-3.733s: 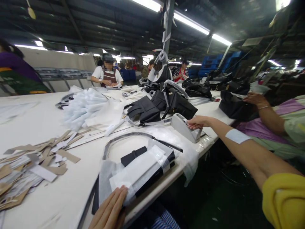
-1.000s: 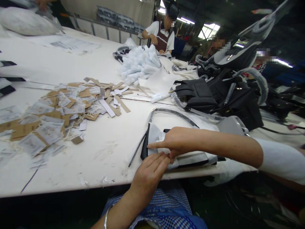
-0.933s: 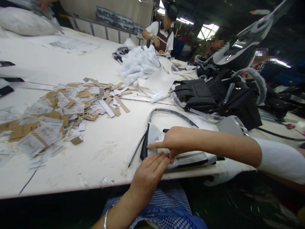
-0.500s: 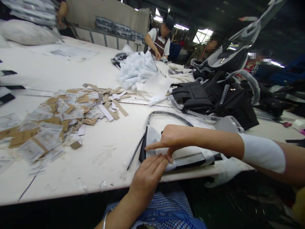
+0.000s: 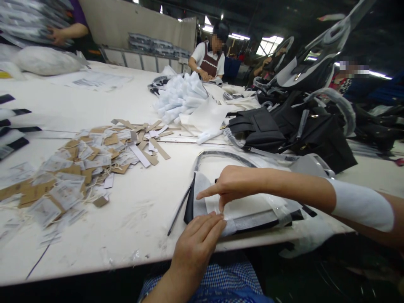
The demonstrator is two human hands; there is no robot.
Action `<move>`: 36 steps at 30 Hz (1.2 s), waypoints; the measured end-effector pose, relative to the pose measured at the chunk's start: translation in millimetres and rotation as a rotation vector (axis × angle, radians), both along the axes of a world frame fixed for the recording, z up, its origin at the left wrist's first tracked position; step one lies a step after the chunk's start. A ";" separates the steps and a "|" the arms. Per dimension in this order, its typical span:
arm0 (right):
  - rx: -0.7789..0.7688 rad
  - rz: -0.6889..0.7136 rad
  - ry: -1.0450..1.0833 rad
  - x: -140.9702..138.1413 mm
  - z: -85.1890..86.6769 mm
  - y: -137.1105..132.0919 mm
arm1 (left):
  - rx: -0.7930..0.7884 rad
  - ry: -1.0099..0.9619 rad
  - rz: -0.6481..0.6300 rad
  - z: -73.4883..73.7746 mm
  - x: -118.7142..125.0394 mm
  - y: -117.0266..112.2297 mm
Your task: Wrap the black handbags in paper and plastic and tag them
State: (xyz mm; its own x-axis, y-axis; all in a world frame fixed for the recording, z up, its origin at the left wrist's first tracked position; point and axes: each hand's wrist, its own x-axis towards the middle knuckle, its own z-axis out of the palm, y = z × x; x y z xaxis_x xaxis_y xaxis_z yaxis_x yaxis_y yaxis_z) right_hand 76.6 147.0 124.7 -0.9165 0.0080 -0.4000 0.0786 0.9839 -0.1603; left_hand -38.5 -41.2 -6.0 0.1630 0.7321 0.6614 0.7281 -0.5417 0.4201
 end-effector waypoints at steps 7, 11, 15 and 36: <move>0.157 0.157 0.144 7.0 -16.6 1.4 | -0.013 0.004 -0.007 2.4 0.7 1.0; 0.148 0.189 0.143 9.4 -36.1 10.1 | -0.014 0.005 0.006 0.7 1.5 0.8; 0.138 0.182 0.193 14.7 -50.2 14.5 | -0.041 0.024 0.005 -0.6 0.9 -0.5; -0.369 -0.676 0.092 39.0 -51.5 2.5 | -0.012 0.187 0.032 1.3 2.4 -2.8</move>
State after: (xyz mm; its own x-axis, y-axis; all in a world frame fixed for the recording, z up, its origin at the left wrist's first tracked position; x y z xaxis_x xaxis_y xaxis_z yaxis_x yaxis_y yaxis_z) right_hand 115.6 149.5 73.2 -0.7898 0.4583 -0.4076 0.6131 0.6091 -0.5031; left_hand -36.1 -43.9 -4.7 0.2586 0.7468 0.6127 0.8108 -0.5126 0.2826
